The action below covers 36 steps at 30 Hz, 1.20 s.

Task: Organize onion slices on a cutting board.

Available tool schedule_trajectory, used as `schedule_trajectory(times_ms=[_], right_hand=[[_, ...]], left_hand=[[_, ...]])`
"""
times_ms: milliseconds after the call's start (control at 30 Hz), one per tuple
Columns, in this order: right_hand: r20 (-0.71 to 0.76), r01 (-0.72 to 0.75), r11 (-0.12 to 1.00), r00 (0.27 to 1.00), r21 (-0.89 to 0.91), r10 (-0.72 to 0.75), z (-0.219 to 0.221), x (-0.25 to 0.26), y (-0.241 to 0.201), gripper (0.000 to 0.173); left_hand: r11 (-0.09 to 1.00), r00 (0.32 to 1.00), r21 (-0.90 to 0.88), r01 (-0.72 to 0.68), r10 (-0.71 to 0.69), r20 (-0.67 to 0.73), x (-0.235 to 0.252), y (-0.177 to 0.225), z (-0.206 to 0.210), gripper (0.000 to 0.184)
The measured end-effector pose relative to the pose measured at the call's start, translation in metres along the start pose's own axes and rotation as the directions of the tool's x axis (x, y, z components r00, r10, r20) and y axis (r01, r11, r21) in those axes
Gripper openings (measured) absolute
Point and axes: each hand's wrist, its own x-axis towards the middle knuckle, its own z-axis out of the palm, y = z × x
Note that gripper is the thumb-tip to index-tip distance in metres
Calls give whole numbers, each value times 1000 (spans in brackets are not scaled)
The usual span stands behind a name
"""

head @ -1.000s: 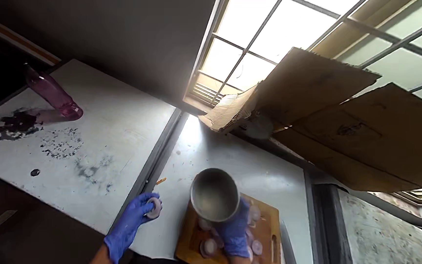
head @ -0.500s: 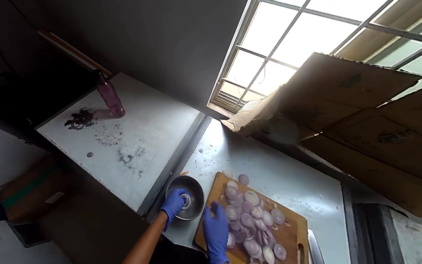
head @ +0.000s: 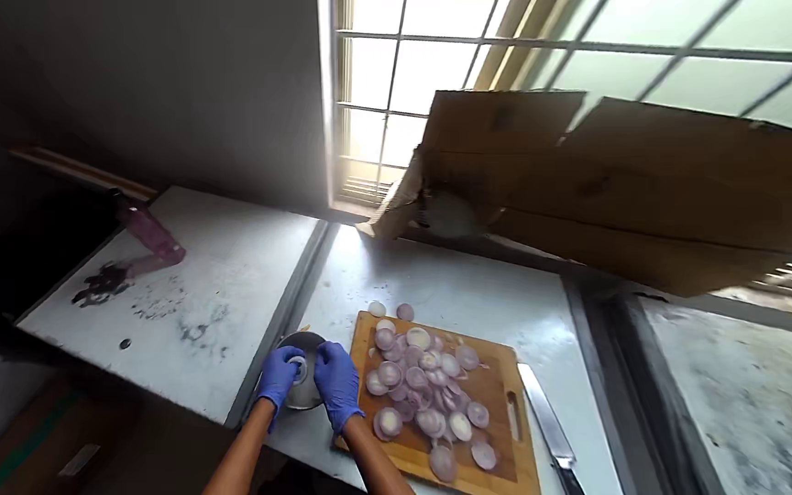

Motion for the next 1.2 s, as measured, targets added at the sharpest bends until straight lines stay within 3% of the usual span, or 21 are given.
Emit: schedule_trajectory(times_ms=[67, 133, 200, 300, 333, 433, 600, 667, 733, 800, 867, 900, 967, 1033, 1100, 1167, 1200], right_hand=[[-261, -52, 994, 965, -99, 24, -20, 11, 31, 27], [-421, -206, 958, 901, -201, 106, -55, 24, 67, 28], [-404, -360, 907, 880, -220, 251, -88, 36, 98, 40], [-252, -315, 902, 936, -297, 244, -101, 61, 135, 75], [-217, -282, 896, 952, -344, 216, -101, 67, 141, 71], [-232, -293, 871, 949, -394, 214, -105, 70, 134, 38], [-293, -403, 892, 894, -203, 338, -111, 50, 133, 23], [-398, -328, 942, 876, -72, 274, -113, 35, 122, 17], [-416, -144, 975, 887, 168, 203, -99, 22, 93, 15], [-260, -28, 892, 952, 451, 161, -70, 6, 50, 15], [-88, -6, 797, 993, 604, 74, -29, -1, 26, 17], [-80, 59, 804, 997, 592, -15, -5, -1, 24, 15], [-133, 299, 891, 954, 343, -269, 31, -4, 24, 12], [-92, 432, 886, 902, 168, -422, 44, -7, 24, 9], [-82, 416, 871, 909, 262, -409, 49, -9, 26, 3], [-140, 302, 892, 953, 336, -270, 49, -9, 23, 17], [-102, 194, 908, 980, 371, -168, 46, -7, 20, 30]], left_hand=[[992, 999, 124, -21, 17, 33, 10, 0, 1, 25], [957, 990, 273, -100, 68, 121, 18, 2, 2, 32], [903, 964, 380, -200, 112, 240, 23, 4, 3, 39], [869, 946, 434, -238, 107, 305, 23, 11, 1, 44], [877, 946, 416, -241, 118, 301, 22, 12, -1, 43], [925, 946, 291, -244, 160, 283, 20, 10, -16, 41], [983, 958, -63, -170, 180, 222, 21, -18, -49, 30], [976, 959, -191, -107, 152, 240, 16, -21, -54, 28], [943, 936, -331, -16, 131, 327, 4, -19, -52, 26], [888, 884, -448, 107, 121, 452, -8, -13, -44, 30], [831, 844, -508, 228, 91, 529, -19, -11, -34, 39], [811, 838, -513, 282, 52, 543, -22, -10, -30, 47], [759, 848, -541, 362, -27, 529, -25, -10, -28, 59], [701, 894, -613, 365, -79, 442, -24, -11, -28, 36], [742, 941, -611, 275, -78, 329, -19, -20, -25, 23], [839, 948, -515, 176, -4, 318, -14, -29, -25, 24], [878, 935, -458, 141, 34, 354, -12, -31, -27, 24]])
